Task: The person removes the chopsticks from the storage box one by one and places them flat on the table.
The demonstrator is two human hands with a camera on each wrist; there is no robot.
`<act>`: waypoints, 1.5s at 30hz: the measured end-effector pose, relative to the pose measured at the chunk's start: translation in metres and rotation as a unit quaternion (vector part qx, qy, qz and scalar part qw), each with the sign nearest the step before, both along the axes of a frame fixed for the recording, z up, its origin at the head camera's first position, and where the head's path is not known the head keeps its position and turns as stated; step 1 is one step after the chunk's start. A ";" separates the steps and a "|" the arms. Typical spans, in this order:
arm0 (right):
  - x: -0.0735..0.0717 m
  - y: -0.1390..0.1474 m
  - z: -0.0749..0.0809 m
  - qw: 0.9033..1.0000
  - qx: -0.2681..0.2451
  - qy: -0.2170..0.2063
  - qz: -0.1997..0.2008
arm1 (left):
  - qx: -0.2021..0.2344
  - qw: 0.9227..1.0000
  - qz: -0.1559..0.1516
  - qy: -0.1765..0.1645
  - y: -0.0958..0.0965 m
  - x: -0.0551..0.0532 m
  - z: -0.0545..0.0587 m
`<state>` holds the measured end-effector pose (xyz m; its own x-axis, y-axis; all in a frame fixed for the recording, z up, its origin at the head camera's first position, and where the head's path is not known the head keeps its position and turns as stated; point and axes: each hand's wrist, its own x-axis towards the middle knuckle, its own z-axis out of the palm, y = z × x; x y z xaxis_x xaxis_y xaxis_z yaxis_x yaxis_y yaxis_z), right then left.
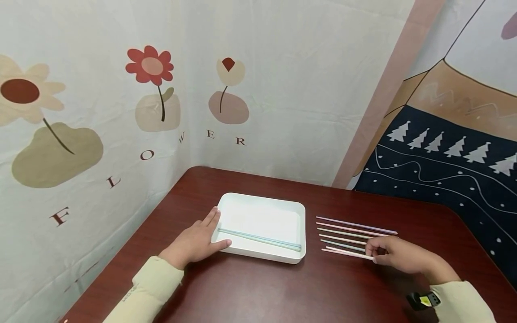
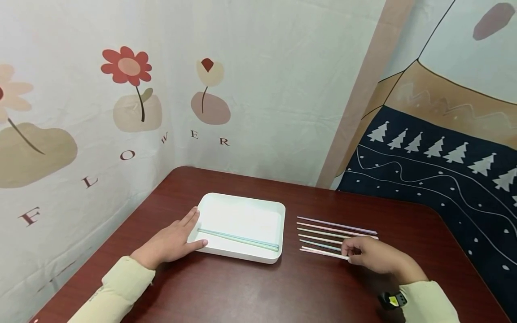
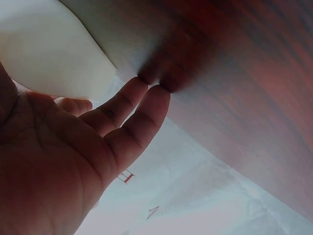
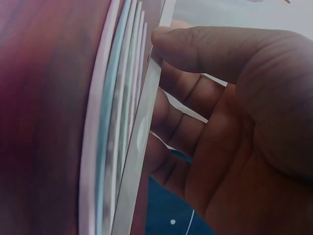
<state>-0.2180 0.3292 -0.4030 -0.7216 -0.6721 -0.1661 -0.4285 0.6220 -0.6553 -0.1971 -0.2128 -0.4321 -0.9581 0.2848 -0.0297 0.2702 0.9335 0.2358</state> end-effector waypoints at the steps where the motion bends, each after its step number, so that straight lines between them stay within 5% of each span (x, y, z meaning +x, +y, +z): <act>1: 0.001 0.001 -0.002 1.000 0.000 -0.001 0.000 | 0.000 1.000 0.001 -0.001 0.000 0.000 0.000; 34: 0.008 -0.012 -0.020 0.996 0.064 0.068 -0.006 | 0.003 1.000 -0.002 0.001 -0.001 -0.003 -0.003; 45: 0.010 -0.013 -0.019 0.996 0.067 0.055 -0.003 | 0.001 1.000 0.001 -0.002 -0.001 -0.002 -0.003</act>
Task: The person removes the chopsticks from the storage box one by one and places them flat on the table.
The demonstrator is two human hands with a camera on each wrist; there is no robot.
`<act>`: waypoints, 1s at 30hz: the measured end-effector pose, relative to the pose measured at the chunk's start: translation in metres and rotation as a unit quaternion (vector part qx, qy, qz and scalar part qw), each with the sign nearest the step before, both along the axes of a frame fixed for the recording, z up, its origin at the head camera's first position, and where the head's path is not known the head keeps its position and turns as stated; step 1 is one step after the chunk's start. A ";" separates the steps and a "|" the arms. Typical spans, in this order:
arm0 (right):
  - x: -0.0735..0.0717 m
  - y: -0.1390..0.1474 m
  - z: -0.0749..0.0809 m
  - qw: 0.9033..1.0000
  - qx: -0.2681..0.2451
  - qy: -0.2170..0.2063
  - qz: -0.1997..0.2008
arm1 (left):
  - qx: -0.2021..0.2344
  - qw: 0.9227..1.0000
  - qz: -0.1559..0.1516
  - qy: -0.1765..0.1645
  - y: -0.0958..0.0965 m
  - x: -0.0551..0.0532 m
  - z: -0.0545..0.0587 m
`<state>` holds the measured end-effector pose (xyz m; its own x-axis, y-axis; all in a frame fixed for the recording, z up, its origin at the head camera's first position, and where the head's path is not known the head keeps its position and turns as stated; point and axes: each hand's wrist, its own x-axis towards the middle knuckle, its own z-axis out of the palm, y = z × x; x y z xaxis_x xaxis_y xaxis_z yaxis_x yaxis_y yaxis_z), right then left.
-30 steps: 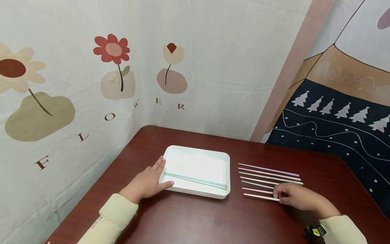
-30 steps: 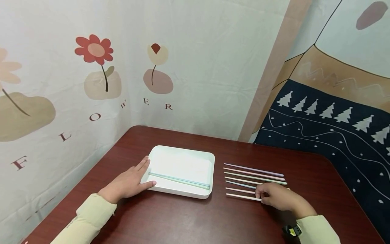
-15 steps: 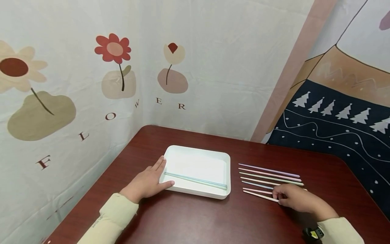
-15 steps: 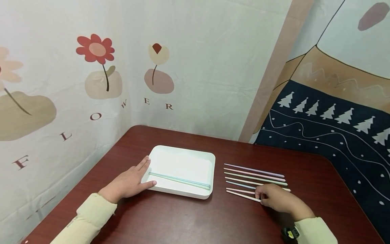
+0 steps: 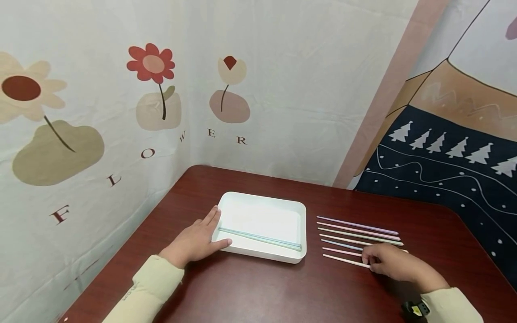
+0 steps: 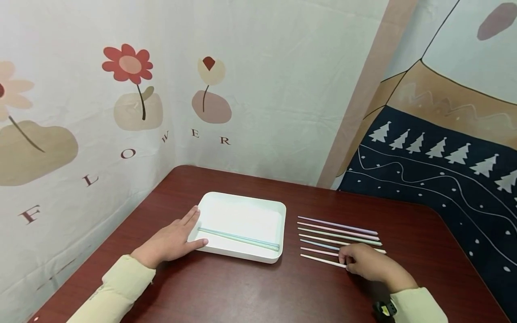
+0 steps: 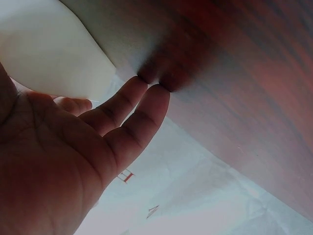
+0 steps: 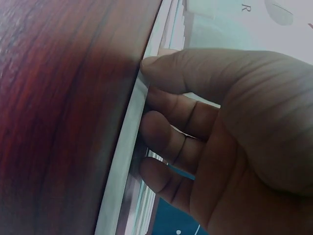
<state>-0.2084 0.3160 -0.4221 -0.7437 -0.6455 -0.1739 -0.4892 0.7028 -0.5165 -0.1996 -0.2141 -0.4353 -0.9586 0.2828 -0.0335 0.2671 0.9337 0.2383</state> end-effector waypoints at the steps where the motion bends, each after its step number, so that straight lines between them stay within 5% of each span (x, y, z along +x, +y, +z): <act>1: 0.000 0.000 0.000 1.000 -0.002 -0.005 -0.001 | 0.000 1.000 0.000 0.000 0.000 0.000 0.000; 11: -0.002 -0.005 0.004 1.000 -0.013 -0.024 -0.011 | -0.001 1.000 0.000 0.002 -0.001 -0.003 -0.002; 30: -0.039 -0.074 0.034 0.994 -0.006 0.107 0.030 | -0.004 1.000 0.004 0.001 0.001 -0.003 -0.003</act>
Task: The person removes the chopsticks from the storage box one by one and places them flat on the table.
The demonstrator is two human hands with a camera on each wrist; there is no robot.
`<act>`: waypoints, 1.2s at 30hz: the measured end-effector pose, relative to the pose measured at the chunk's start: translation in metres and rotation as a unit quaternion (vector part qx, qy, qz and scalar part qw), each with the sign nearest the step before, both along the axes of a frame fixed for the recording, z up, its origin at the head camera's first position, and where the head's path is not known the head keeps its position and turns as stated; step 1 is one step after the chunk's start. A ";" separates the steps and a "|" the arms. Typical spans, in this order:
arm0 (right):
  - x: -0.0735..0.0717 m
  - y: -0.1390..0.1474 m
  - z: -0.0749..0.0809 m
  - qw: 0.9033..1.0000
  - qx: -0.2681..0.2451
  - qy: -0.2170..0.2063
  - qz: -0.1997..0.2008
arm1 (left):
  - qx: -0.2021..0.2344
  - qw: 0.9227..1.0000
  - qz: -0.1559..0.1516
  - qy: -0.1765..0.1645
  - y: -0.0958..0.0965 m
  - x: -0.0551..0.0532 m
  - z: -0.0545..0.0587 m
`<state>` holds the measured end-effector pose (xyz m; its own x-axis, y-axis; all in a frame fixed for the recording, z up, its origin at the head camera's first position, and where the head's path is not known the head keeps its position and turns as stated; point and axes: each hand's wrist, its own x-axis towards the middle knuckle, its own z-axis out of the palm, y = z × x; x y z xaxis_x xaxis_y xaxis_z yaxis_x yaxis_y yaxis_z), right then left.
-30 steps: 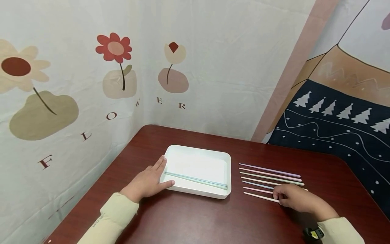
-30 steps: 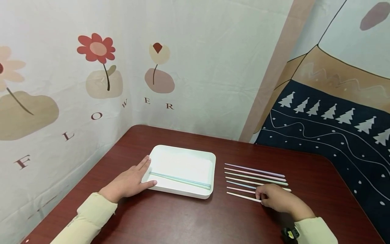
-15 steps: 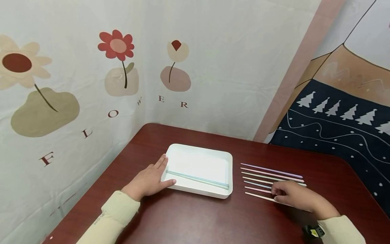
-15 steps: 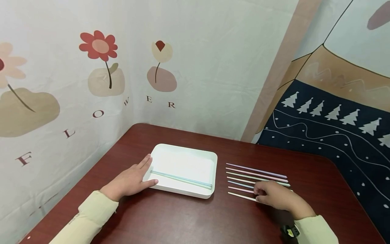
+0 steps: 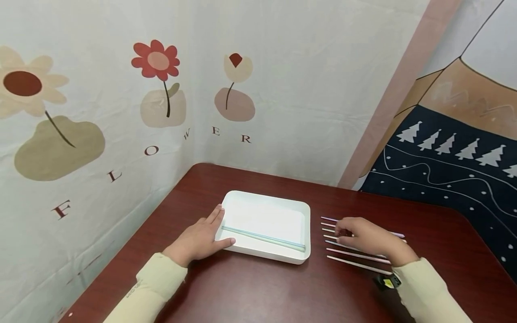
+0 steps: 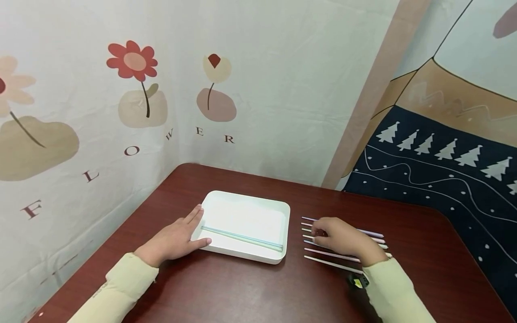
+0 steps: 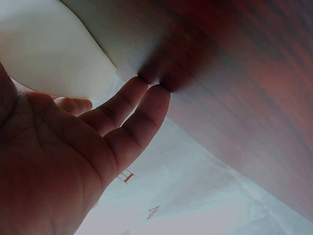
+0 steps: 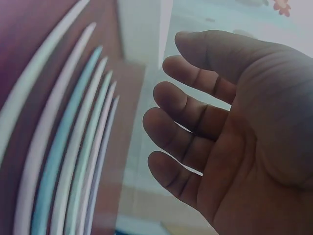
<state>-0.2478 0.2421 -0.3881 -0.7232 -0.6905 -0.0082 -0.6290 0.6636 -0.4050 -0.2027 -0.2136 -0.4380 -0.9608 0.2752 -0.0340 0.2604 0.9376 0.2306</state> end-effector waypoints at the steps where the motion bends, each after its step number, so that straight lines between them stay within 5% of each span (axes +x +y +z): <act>1: -0.003 -0.006 0.001 1.000 -0.002 -0.002 0.001 | 0.001 1.000 0.001 -0.001 0.000 0.000 0.000; 21: -0.045 -0.116 0.003 0.992 -0.043 -0.098 0.061 | -0.002 1.000 0.003 -0.008 0.001 0.001 0.000; 36: -0.071 -0.176 -0.019 0.983 -0.035 -0.138 0.118 | 0.001 1.000 0.009 -0.003 0.001 0.004 0.003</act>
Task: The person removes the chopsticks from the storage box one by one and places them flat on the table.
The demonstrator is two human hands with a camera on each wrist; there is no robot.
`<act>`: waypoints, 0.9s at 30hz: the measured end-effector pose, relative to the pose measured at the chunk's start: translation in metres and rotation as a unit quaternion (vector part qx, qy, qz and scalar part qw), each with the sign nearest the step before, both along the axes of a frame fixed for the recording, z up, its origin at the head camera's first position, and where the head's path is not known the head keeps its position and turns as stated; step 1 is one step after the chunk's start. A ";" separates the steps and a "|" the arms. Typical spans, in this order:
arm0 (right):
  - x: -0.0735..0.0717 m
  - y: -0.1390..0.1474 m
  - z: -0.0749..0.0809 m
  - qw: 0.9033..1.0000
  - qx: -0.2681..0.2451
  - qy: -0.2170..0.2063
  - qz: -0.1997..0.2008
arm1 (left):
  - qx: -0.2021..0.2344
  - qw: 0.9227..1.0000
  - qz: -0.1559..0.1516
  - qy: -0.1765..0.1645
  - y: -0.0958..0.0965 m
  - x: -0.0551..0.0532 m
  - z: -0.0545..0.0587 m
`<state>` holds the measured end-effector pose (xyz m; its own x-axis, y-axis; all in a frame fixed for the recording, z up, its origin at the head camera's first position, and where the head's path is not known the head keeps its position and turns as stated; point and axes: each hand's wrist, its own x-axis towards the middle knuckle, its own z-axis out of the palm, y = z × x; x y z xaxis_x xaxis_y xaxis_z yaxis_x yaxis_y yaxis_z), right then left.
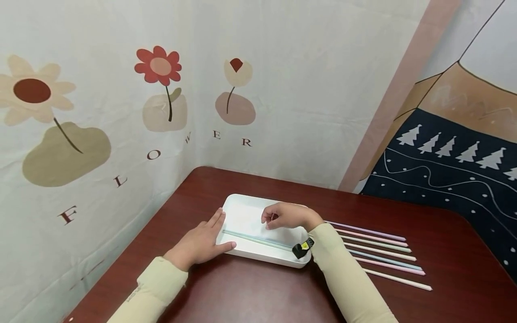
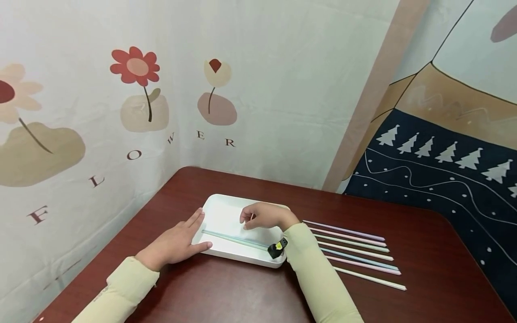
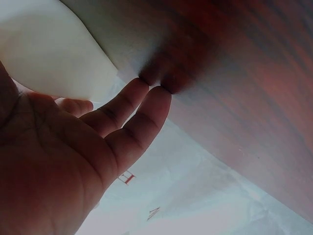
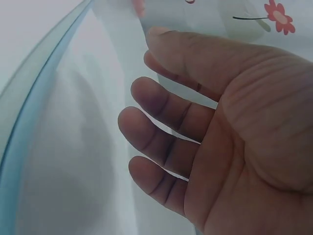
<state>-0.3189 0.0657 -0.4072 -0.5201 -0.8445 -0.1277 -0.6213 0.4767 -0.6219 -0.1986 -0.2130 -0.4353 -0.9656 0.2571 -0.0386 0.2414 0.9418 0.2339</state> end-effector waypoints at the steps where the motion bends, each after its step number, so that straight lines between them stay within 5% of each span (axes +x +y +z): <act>1: -0.001 -0.003 -0.002 1.000 0.001 -0.004 0.004 | -0.001 1.000 0.000 0.001 0.000 0.000 0.000; 11: 0.000 -0.024 -0.015 0.998 0.033 -0.054 0.030 | -0.008 1.000 -0.005 0.007 0.001 0.000 -0.005; 27: 0.002 -0.036 -0.027 0.999 0.043 -0.009 0.000 | -0.003 1.000 -0.010 0.014 0.000 -0.001 -0.002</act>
